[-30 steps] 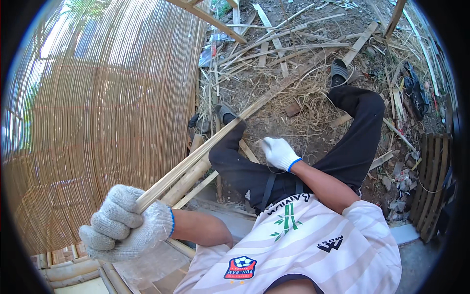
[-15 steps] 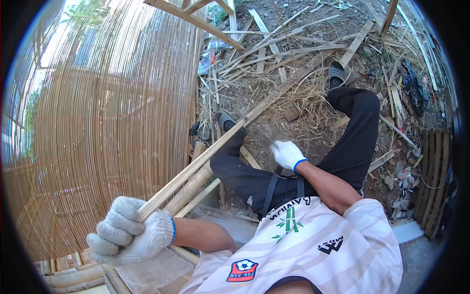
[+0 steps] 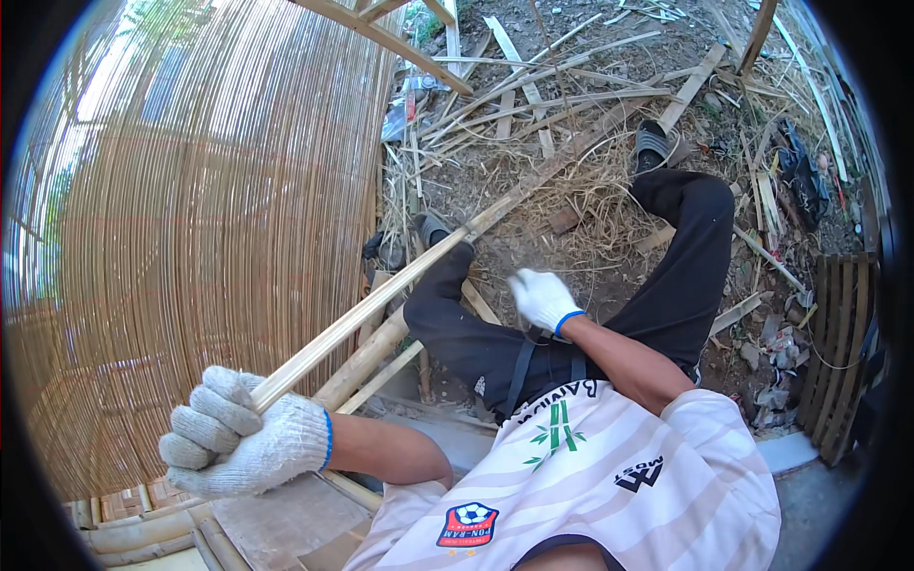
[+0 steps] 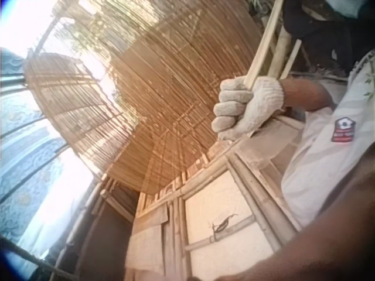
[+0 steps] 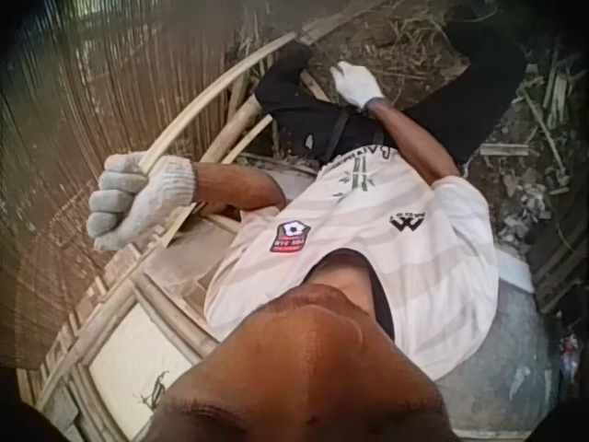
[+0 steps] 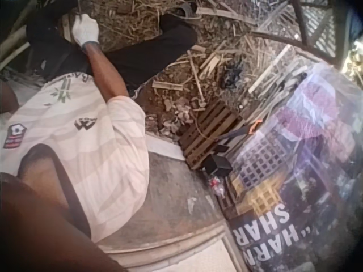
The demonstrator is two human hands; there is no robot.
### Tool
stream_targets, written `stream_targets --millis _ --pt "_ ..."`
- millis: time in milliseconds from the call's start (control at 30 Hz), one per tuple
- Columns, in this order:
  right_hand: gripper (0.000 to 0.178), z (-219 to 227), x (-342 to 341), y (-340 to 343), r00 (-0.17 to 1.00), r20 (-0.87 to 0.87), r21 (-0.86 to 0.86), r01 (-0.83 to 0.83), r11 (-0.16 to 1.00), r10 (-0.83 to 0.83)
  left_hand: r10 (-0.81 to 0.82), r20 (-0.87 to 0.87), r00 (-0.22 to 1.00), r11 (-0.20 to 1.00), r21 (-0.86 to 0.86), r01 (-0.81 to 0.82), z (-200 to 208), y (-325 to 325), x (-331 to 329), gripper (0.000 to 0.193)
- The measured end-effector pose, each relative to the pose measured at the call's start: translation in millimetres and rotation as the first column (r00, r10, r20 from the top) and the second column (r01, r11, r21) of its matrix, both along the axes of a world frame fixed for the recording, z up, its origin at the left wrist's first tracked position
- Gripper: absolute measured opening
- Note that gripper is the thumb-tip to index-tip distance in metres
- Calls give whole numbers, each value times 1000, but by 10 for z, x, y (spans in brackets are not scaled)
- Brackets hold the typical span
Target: Smoothing a strip of bamboo by shaving it with a machete.
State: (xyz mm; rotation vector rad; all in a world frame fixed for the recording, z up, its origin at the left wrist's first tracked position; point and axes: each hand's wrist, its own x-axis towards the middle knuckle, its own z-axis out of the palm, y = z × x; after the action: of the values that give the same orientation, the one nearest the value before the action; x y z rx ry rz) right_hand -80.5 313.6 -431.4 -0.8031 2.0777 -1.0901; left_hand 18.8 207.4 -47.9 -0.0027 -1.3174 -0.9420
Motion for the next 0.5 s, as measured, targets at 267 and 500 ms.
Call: stream_targets --millis 267,500 --pt "33 -23 62 -190 999 42 -122 -1 993 6 217 -16 976 976 31 -216 31 112 -231 50" --pt "42 293 -63 -38 989 68 -89 -122 989 128 189 -44 981 982 30 -188 48 94 -124 50"
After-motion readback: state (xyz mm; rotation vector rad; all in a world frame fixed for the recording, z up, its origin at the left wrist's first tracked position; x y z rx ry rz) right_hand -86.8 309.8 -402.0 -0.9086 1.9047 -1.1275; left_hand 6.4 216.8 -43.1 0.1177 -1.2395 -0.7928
